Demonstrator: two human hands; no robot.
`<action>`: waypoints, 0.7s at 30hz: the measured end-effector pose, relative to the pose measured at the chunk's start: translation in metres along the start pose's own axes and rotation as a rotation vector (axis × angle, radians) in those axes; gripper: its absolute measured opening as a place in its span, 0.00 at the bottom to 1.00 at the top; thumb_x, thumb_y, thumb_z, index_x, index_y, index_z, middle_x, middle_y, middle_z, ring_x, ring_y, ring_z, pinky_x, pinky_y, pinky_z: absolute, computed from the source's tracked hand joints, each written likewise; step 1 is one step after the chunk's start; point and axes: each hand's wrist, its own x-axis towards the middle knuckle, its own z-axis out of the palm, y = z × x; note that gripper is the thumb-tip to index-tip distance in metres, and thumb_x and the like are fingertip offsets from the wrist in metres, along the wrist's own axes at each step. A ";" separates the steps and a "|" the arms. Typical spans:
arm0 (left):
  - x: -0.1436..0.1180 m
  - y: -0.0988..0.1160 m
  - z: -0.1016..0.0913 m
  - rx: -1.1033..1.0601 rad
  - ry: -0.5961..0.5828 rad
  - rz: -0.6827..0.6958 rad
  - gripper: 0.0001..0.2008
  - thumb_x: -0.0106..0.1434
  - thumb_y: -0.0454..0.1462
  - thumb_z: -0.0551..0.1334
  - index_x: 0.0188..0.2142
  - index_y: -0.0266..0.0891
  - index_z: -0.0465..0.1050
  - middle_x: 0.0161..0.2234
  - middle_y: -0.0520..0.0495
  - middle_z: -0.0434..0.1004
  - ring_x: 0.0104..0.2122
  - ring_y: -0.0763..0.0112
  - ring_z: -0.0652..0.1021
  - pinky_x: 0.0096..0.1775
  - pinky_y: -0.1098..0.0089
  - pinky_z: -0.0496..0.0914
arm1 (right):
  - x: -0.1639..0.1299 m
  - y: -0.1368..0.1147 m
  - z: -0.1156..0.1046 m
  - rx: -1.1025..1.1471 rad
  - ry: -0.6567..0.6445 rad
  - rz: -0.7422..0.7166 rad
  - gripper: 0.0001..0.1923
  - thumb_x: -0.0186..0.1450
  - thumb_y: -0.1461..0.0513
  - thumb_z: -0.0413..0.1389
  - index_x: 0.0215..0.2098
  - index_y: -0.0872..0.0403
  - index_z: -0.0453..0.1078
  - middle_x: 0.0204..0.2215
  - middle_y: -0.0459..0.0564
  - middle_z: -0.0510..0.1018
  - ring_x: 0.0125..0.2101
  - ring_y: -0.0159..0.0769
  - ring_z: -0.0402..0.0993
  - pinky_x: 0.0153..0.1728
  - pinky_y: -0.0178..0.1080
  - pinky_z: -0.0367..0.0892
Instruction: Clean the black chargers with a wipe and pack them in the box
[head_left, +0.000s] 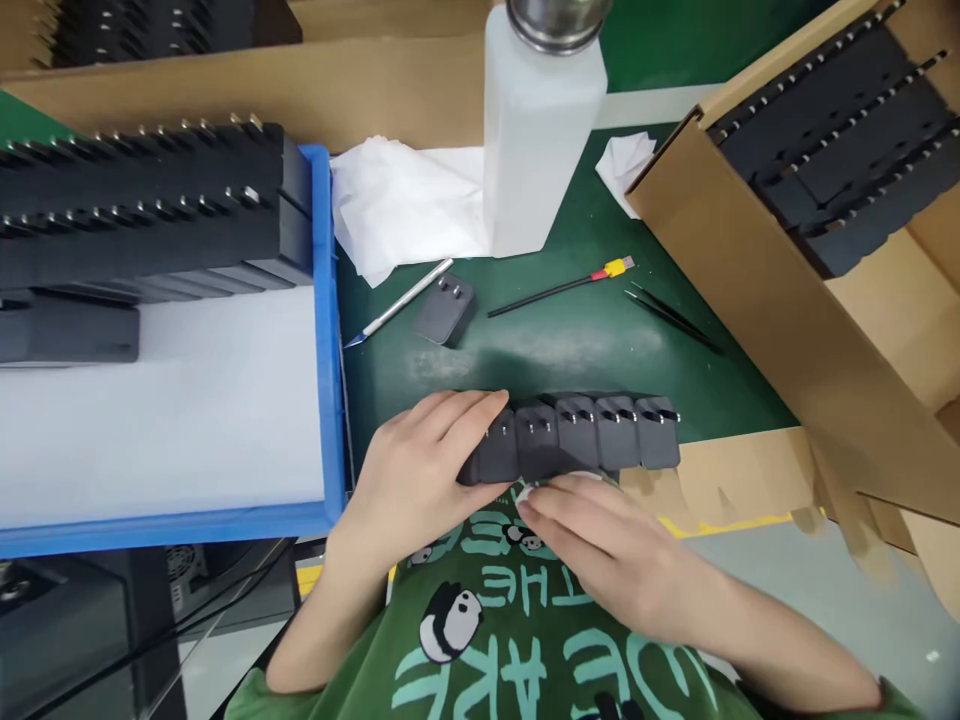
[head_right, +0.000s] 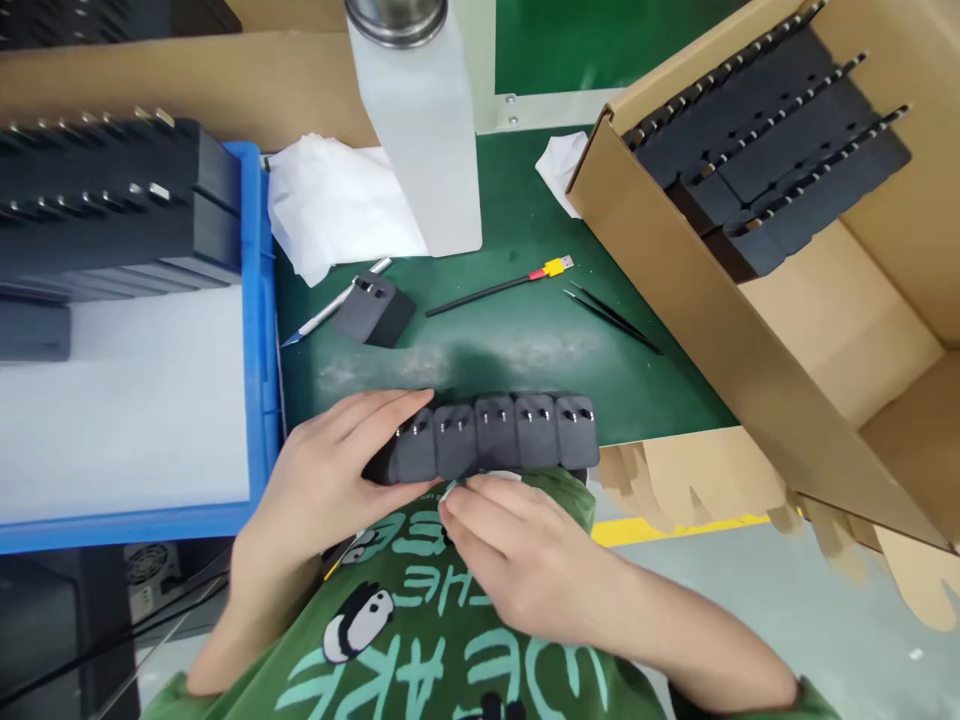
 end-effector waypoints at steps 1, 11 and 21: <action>0.000 0.000 0.000 0.003 0.006 0.004 0.28 0.60 0.39 0.70 0.57 0.34 0.69 0.50 0.41 0.81 0.46 0.55 0.81 0.44 0.58 0.78 | 0.002 -0.001 0.000 0.023 -0.007 0.017 0.16 0.71 0.71 0.49 0.53 0.60 0.73 0.42 0.53 0.81 0.44 0.35 0.77 0.47 0.36 0.78; -0.002 0.002 0.002 0.010 0.004 -0.026 0.29 0.62 0.40 0.68 0.59 0.34 0.65 0.53 0.38 0.79 0.48 0.53 0.81 0.44 0.57 0.79 | 0.015 -0.008 0.009 -0.124 0.063 -0.075 0.17 0.68 0.75 0.48 0.51 0.68 0.72 0.44 0.60 0.80 0.48 0.41 0.75 0.50 0.42 0.77; -0.018 -0.012 -0.003 -0.097 0.000 -0.060 0.32 0.63 0.41 0.69 0.63 0.39 0.61 0.57 0.39 0.75 0.55 0.55 0.77 0.55 0.56 0.72 | 0.020 -0.014 0.018 -0.144 0.078 -0.080 0.17 0.67 0.75 0.49 0.52 0.68 0.72 0.43 0.60 0.80 0.46 0.42 0.75 0.48 0.45 0.78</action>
